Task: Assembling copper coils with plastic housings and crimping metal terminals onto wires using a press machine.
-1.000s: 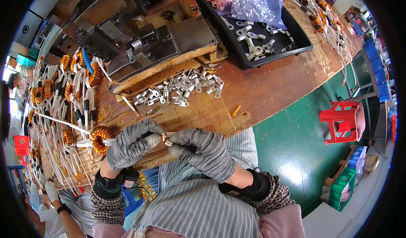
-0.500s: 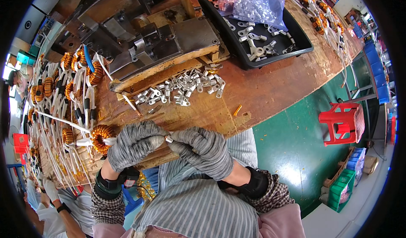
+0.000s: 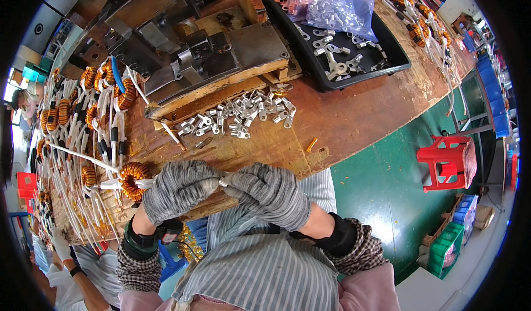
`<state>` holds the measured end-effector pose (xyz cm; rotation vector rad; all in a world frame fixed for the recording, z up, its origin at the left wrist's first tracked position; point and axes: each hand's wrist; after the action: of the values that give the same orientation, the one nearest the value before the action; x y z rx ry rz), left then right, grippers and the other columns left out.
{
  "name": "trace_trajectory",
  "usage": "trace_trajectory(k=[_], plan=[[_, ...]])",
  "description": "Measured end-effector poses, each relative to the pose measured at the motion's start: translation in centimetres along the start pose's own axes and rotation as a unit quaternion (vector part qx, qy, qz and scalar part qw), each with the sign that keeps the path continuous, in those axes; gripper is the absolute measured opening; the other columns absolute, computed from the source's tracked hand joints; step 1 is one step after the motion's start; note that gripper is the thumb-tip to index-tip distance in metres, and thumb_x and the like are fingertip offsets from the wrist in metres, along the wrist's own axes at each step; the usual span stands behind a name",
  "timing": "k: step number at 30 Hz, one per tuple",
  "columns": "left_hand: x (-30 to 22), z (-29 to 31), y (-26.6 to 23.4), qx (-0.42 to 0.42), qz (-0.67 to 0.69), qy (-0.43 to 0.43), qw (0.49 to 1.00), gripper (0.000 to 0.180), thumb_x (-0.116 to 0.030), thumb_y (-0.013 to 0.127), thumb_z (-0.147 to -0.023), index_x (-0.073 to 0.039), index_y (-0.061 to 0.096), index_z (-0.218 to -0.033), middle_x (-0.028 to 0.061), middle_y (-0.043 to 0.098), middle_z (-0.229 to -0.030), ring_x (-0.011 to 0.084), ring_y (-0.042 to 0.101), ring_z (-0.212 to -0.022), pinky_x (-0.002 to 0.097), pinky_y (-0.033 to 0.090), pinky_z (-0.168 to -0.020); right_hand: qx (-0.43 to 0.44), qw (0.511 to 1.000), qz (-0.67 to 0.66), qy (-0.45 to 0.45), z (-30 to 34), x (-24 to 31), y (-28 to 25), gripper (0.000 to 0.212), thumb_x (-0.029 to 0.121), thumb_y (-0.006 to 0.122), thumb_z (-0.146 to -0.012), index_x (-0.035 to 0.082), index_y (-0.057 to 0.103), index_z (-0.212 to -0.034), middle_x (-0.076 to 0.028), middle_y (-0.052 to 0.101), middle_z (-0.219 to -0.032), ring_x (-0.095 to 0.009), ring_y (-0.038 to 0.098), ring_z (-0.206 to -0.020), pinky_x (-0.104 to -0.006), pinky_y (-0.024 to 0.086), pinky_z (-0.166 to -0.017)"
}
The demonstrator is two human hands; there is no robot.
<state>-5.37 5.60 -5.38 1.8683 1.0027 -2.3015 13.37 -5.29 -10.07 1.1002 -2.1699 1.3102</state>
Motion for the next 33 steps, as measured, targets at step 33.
trace_trajectory(k=[33], plan=[[0.1,1.6,-0.4,0.006,-0.109,0.033,0.994,0.026,-0.018,0.056,-0.086,-0.005,0.058,-0.109,0.0115,0.061,-0.099,0.0285,0.059,-0.091,0.0356,0.047,-0.080,0.109,0.987,-0.093,0.072,-1.7,1.3,-2.5,0.037,0.024,0.067,-0.077,0.012,0.060,-0.111,-0.009,0.061,-0.091,-0.025,0.060,-0.078,-0.0335,0.049,-0.067]])
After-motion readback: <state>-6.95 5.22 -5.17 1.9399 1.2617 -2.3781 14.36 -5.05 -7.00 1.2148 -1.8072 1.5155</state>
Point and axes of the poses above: each hand's wrist, its own z-axis away from the middle knuckle, its own y-axis out of the palm, x = y × z
